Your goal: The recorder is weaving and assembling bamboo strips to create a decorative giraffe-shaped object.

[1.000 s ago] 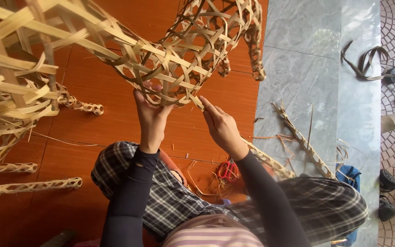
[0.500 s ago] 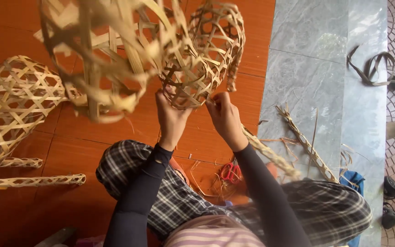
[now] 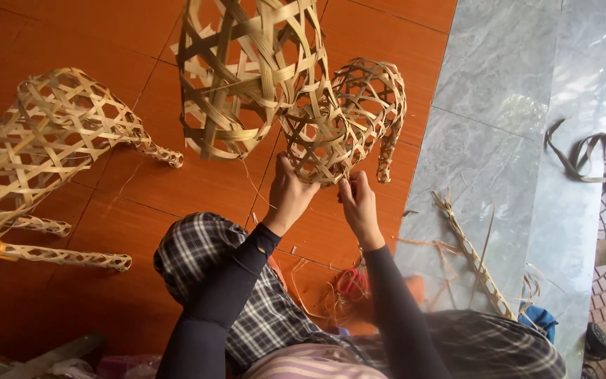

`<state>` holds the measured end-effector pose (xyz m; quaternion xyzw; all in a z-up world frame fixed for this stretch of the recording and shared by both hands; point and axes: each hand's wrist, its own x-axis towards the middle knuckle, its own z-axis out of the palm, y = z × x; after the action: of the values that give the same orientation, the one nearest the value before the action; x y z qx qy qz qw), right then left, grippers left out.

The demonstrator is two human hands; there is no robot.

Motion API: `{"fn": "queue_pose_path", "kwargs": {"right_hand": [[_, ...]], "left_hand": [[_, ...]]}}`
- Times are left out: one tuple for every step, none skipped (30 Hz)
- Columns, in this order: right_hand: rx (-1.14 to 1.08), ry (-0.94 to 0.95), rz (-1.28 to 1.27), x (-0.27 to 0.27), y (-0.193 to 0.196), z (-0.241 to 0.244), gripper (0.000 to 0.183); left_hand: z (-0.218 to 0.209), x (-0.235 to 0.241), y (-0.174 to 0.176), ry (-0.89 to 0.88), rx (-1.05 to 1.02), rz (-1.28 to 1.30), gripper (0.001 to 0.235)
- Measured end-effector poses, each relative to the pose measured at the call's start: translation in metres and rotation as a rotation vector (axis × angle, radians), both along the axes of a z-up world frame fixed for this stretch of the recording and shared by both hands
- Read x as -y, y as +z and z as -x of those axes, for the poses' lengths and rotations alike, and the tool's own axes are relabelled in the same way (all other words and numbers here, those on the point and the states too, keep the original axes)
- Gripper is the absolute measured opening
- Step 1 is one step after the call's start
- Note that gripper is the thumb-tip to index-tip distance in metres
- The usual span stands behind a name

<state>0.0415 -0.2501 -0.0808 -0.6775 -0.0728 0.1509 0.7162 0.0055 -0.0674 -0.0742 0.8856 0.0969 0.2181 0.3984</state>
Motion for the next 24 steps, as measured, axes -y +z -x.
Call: {"fn": "queue_pose_path", "kwargs": {"right_hand": [[0.105, -0.016, 0.198, -0.001, 0.004, -0.001, 0.016], [0.21, -0.033, 0.396, -0.003, 0.008, -0.002, 0.018], [0.212, -0.033, 0.395, -0.002, 0.01, -0.002, 0.018], [0.269, -0.001, 0.328, -0.002, 0.012, -0.003, 0.017], [0.325, 0.031, 0.262, -0.001, 0.013, -0.003, 0.017], [0.325, 0.03, 0.261, -0.002, 0.013, -0.002, 0.017], [0.295, -0.001, 0.21, -0.002, 0.013, -0.002, 0.02], [0.265, -0.032, 0.159, -0.003, 0.013, -0.001, 0.023], [0.266, -0.031, 0.157, 0.0, 0.009, 0.001, 0.023], [0.275, -0.066, 0.196, 0.002, 0.004, 0.002, 0.024], [0.284, -0.101, 0.232, 0.003, 0.0, 0.004, 0.026], [0.285, -0.1, 0.229, 0.006, -0.008, 0.006, 0.026], [0.272, -0.064, 0.246, 0.01, -0.017, 0.009, 0.025], [0.26, -0.029, 0.263, 0.014, -0.025, 0.011, 0.026], [0.261, -0.027, 0.262, 0.015, -0.03, 0.011, 0.026], [0.196, -0.019, 0.25, 0.017, -0.035, 0.011, 0.026], [0.127, -0.011, 0.239, 0.02, -0.041, 0.013, 0.028], [0.125, -0.009, 0.24, 0.021, -0.037, 0.01, 0.028], [0.165, -0.011, 0.363, 0.021, -0.033, 0.007, 0.029], [0.205, -0.012, 0.485, 0.022, -0.03, 0.004, 0.031], [0.206, -0.011, 0.483, 0.02, -0.021, 0.001, 0.031], [0.344, -0.028, 0.587, 0.019, -0.013, -0.003, 0.031], [0.481, -0.043, 0.692, 0.019, -0.005, -0.005, 0.031], [0.48, -0.042, 0.692, 0.017, 0.009, -0.006, 0.031]], "left_hand": [[0.0, -0.001, 0.011, -0.006, -0.057, 0.049, 0.079], [0.0, -0.001, 0.022, -0.012, -0.114, 0.099, 0.071], [0.001, -0.002, 0.024, -0.012, -0.112, 0.098, 0.071], [0.001, -0.002, 0.026, -0.013, -0.104, 0.093, 0.066], [0.002, -0.002, 0.028, -0.015, -0.097, 0.088, 0.061], [0.002, -0.002, 0.027, -0.015, -0.097, 0.088, 0.061], [0.003, -0.001, 0.026, -0.015, -0.086, 0.075, 0.061], [0.003, -0.001, 0.024, -0.014, -0.075, 0.062, 0.061], [0.003, -0.001, 0.017, -0.013, -0.075, 0.061, 0.061], [0.002, -0.001, 0.011, -0.018, -0.082, 0.054, 0.062], [0.002, -0.002, 0.004, -0.022, -0.089, 0.046, 0.064], [0.002, -0.003, 0.005, -0.02, -0.088, 0.043, 0.064], [0.002, -0.003, 0.005, -0.01, -0.114, 0.043, 0.065], [0.002, -0.003, 0.005, -0.001, -0.14, 0.043, 0.065], [0.001, -0.003, 0.01, 0.001, -0.139, 0.043, 0.065], [0.001, -0.002, 0.016, 0.004, -0.128, 0.041, 0.064], [0.003, 0.0, 0.02, 0.006, -0.12, 0.039, 0.063], [0.003, 0.0, 0.02, 0.007, -0.122, 0.04, 0.063], [0.003, -0.001, 0.02, -0.005, -0.081, 0.029, 0.062], [0.002, -0.001, 0.021, -0.017, -0.039, 0.018, 0.061], [0.001, -0.003, 0.02, -0.016, -0.039, 0.016, 0.061], [-0.001, -0.005, 0.018, -0.019, -0.049, 0.025, 0.059], [-0.001, -0.006, 0.016, -0.022, -0.062, 0.036, 0.057], [-0.003, -0.007, 0.017, -0.021, -0.064, 0.036, 0.057]]}}
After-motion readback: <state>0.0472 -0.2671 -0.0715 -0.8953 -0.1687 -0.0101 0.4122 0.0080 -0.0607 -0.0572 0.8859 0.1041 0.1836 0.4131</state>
